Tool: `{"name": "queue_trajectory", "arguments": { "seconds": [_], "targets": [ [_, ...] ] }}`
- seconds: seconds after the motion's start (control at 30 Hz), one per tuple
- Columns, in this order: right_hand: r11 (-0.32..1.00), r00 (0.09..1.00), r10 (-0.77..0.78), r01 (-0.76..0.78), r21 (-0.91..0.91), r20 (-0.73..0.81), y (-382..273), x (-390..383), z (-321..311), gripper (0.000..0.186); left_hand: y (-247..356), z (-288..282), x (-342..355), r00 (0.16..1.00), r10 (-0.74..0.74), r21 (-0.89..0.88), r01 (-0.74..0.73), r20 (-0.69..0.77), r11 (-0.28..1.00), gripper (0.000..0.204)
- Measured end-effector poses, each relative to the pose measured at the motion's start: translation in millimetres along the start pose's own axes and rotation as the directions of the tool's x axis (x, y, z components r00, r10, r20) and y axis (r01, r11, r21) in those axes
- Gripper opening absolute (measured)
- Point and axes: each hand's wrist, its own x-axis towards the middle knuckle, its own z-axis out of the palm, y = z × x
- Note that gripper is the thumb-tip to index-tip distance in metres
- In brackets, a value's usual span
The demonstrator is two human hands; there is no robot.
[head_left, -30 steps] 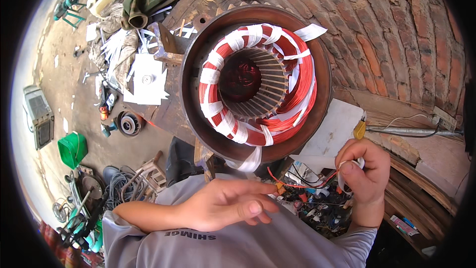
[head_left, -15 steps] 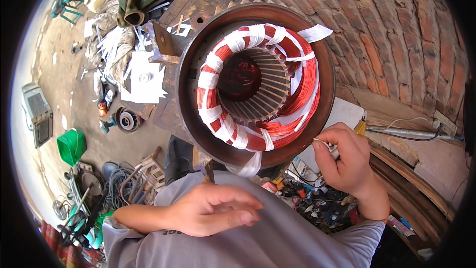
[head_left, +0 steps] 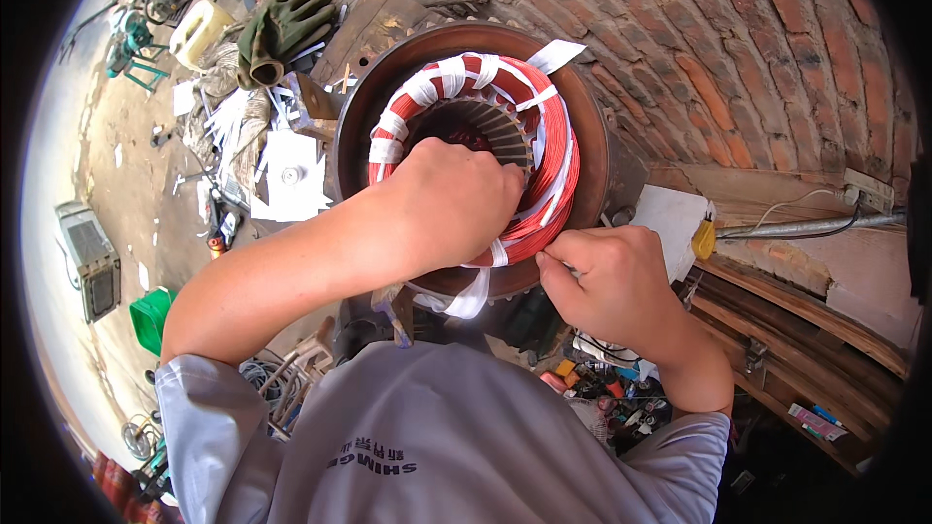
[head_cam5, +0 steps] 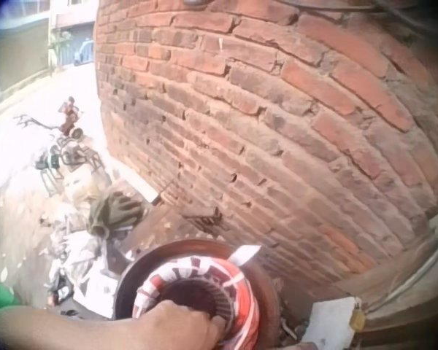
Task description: The person wraps white tape around a motor stator with red copper windings, repeatedly cutting tape and securing it with a hammer. The person uses scissors to trim tape and a hammer to press it into place, working methodically around the stator.
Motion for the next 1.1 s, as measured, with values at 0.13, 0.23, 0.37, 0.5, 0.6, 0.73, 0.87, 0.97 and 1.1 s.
{"name": "queue_trajectory", "arguments": {
  "seconds": [0.13,0.23,0.37,0.5,0.6,0.73,0.87,0.97,1.1],
  "targets": [
    [0.999,0.999,0.029,-0.030,-0.039,-0.019,-1.9,0.8,4.8,0.020,-9.6,-3.6,21.2,0.995,-0.102,-0.051,0.101,-0.011,0.994,0.030],
    [0.998,0.997,0.063,-0.063,-0.019,-0.033,-2.0,-5.1,7.7,0.022,-11.4,2.7,28.2,0.990,-0.143,-0.105,0.144,0.023,0.984,0.024],
    [0.993,0.995,0.081,-0.076,0.091,-0.060,-4.2,-15.8,8.1,0.016,-15.3,7.7,33.2,0.980,-0.196,-0.231,0.184,-0.031,0.955,0.026],
    [0.772,0.993,0.121,-0.083,0.630,-0.018,3.2,-47.9,5.2,0.043,-7.9,7.6,12.6,0.906,-0.272,-0.167,0.229,-0.323,0.959,0.022],
    [0.391,0.985,0.050,-0.174,0.904,0.168,8.0,-81.3,-0.7,0.058,8.8,17.5,-2.8,0.861,-0.245,-0.068,0.240,-0.446,0.968,0.018],
    [0.046,0.989,-0.095,-0.107,0.993,0.111,-6.0,-114.9,2.1,0.060,-25.8,17.9,0.7,0.569,-0.329,-0.145,0.345,-0.754,0.927,0.016],
    [-0.133,0.970,-0.158,0.162,0.978,-0.182,-19.7,-126.2,1.1,0.067,-27.9,-10.4,-17.5,0.427,-0.217,-0.076,0.324,-0.878,0.943,0.016],
    [-0.190,0.861,-0.313,0.357,0.914,-0.401,-15.8,-117.4,-2.7,0.074,-53.5,-44.1,-52.8,0.063,-0.172,-0.141,0.339,-0.983,0.930,0.019],
    [-0.155,0.733,-0.477,0.473,0.867,-0.485,-27.2,-89.9,-48.5,0.080,-48.9,-67.6,-141.7,-0.246,-0.300,-0.351,0.196,-0.922,0.916,0.025]
  ]
}}
